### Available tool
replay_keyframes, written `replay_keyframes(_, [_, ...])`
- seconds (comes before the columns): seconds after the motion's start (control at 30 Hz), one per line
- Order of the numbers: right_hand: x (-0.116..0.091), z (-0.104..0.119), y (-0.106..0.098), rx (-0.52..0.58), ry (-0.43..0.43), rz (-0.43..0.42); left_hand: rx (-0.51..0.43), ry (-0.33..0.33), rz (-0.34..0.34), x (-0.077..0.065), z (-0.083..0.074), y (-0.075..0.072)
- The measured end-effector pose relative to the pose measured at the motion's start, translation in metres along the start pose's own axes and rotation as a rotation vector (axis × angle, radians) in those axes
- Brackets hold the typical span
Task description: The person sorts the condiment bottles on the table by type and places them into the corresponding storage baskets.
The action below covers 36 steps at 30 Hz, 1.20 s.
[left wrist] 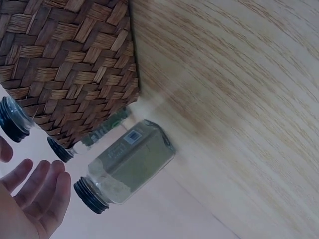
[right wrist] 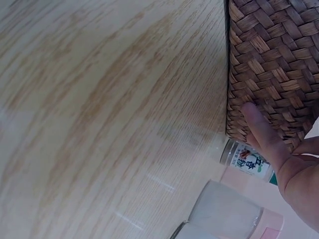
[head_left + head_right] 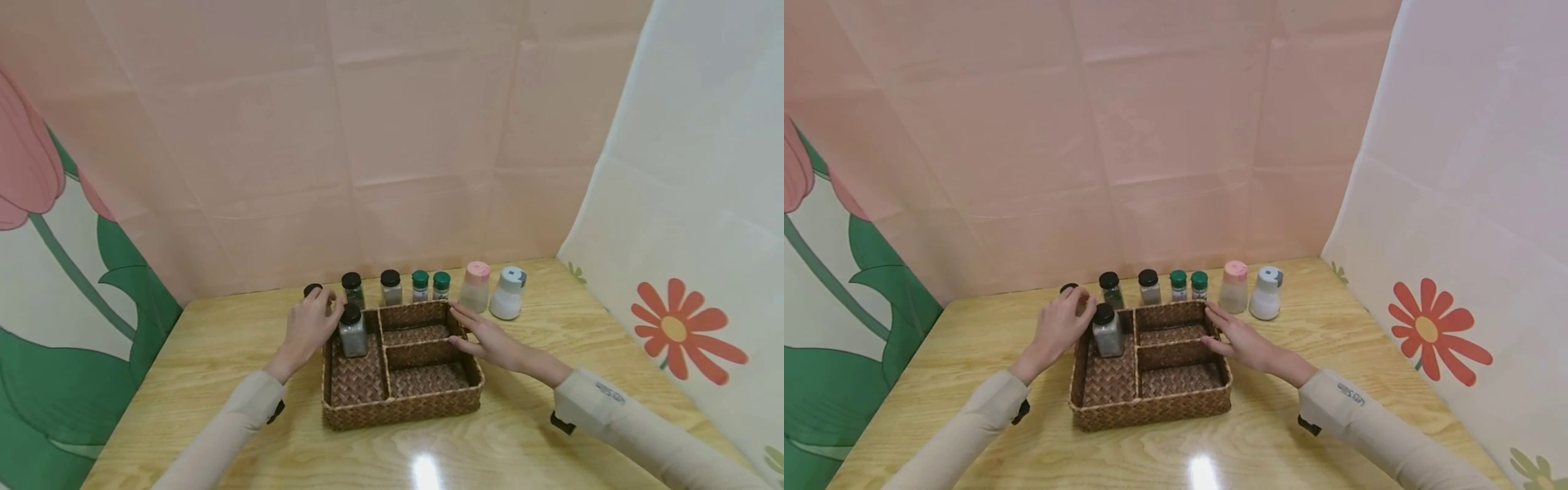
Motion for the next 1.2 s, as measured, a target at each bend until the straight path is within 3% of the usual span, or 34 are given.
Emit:
replay_keyframes(0.23, [0.0, 0.0, 0.0, 0.002, 0.005, 0.002, -0.008, 0.002, -0.013, 0.0, 0.002, -0.001])
replay_keyframes(0.57, [0.001, -0.001, 0.0, -0.003, -0.008, -0.004, 0.022, 0.036, -0.121, 0.0, 0.007, 0.003])
replay_keyframes(0.97, [-0.001, 0.001, 0.0, -0.002, -0.024, -0.008, 0.015, -0.052, -0.126, 0.002, 0.016, 0.004])
replay_keyframes(1.2, [-0.001, 0.001, 0.0, 0.005, 0.001, 0.016, -0.016, -0.113, -0.083, 0.002, 0.02, 0.006])
Point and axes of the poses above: each hand's wrist, its own x-axis towards the middle knuckle, its own y-axis out of the palm, z = x × y, the point moved 2 cm from there along x, towards the middle knuckle, and after that the axes turned 4 degrees about x, right-handed, at the moved point
